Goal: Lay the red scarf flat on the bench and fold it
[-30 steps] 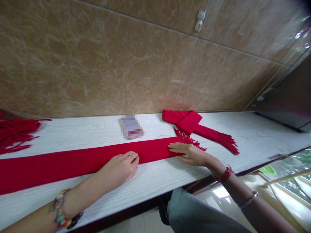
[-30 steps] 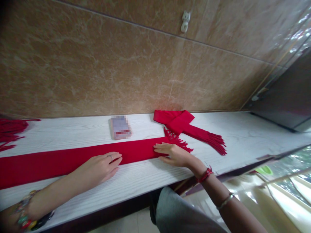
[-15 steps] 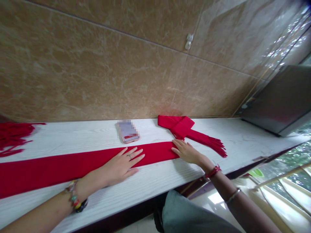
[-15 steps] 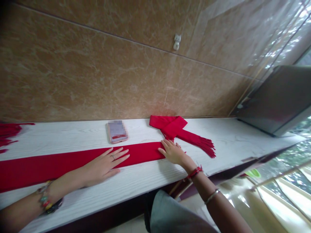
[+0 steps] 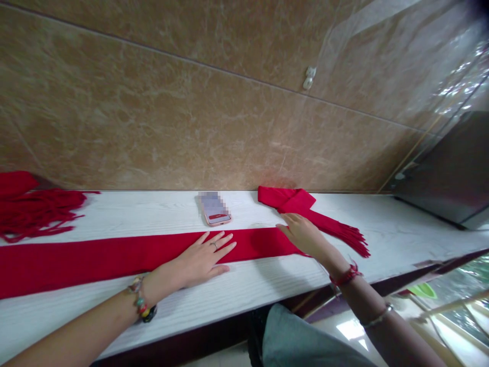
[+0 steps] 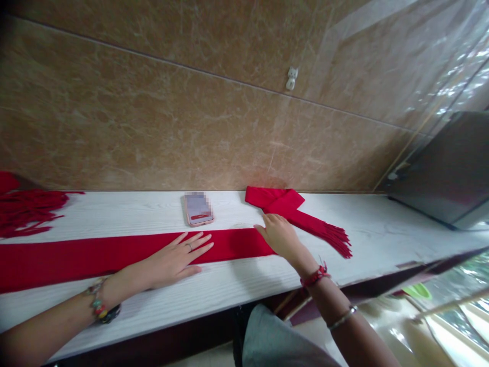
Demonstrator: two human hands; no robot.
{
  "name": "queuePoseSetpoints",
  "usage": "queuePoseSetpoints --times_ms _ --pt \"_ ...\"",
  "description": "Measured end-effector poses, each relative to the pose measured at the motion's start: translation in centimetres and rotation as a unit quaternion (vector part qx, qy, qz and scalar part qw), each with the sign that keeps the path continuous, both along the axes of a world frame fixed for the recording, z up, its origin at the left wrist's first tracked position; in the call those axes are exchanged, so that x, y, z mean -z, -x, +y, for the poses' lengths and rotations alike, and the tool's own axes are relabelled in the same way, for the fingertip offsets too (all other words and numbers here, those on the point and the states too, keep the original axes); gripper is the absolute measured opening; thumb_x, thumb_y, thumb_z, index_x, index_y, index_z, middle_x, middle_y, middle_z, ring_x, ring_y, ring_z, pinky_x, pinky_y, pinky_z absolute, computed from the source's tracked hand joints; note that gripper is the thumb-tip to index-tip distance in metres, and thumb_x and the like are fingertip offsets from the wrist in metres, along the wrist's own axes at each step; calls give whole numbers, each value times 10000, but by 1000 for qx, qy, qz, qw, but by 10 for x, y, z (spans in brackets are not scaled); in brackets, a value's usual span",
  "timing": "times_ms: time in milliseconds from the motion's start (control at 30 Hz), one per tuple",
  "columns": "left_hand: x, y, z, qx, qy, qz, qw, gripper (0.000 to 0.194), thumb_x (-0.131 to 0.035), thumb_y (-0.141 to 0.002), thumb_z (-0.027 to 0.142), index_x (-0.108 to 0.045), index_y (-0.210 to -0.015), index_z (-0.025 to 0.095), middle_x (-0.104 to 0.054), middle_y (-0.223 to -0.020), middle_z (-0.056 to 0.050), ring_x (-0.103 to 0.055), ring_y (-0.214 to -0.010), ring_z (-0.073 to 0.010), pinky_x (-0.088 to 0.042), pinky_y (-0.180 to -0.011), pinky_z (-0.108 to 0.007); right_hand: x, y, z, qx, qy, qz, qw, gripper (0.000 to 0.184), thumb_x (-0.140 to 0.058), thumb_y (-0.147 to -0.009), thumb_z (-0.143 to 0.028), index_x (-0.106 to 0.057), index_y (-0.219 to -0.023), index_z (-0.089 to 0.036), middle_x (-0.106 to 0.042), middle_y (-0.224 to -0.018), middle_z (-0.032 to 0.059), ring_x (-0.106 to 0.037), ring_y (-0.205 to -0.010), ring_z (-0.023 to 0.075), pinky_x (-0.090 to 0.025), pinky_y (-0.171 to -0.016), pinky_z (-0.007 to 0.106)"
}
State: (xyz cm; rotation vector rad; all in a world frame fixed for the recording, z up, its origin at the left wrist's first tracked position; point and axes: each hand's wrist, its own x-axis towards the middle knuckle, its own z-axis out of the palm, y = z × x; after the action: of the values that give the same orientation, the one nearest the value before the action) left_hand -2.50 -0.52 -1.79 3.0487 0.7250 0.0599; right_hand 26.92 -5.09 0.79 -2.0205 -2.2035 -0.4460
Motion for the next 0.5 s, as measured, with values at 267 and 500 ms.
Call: queuePoseSetpoints --times_ms 267,500 --pt "-7 45 -13 -62 3 22 998 567 -355 -904 475 -266 -1387 193 -252 -1447 -80 -220 -1332 -224 -173 -1058 -400 41 77 25 -261 104 62 958 550 -292 -921 -445 -296 -1375 -134 -369 -1385 169 -302 -1291 265 -285 -1026 517" --pt "-12 147 -31 -166 4 37 985 574 -378 -904 453 -237 -1395 189 -261 -1447 -76 -206 -1336 -206 -175 -1065 -371 59 60 43 -336 60 14 940 481 -259 -931 -402 -351 -1356 -197 -387 -1368 174 -351 -1261 293 -376 -940 572"
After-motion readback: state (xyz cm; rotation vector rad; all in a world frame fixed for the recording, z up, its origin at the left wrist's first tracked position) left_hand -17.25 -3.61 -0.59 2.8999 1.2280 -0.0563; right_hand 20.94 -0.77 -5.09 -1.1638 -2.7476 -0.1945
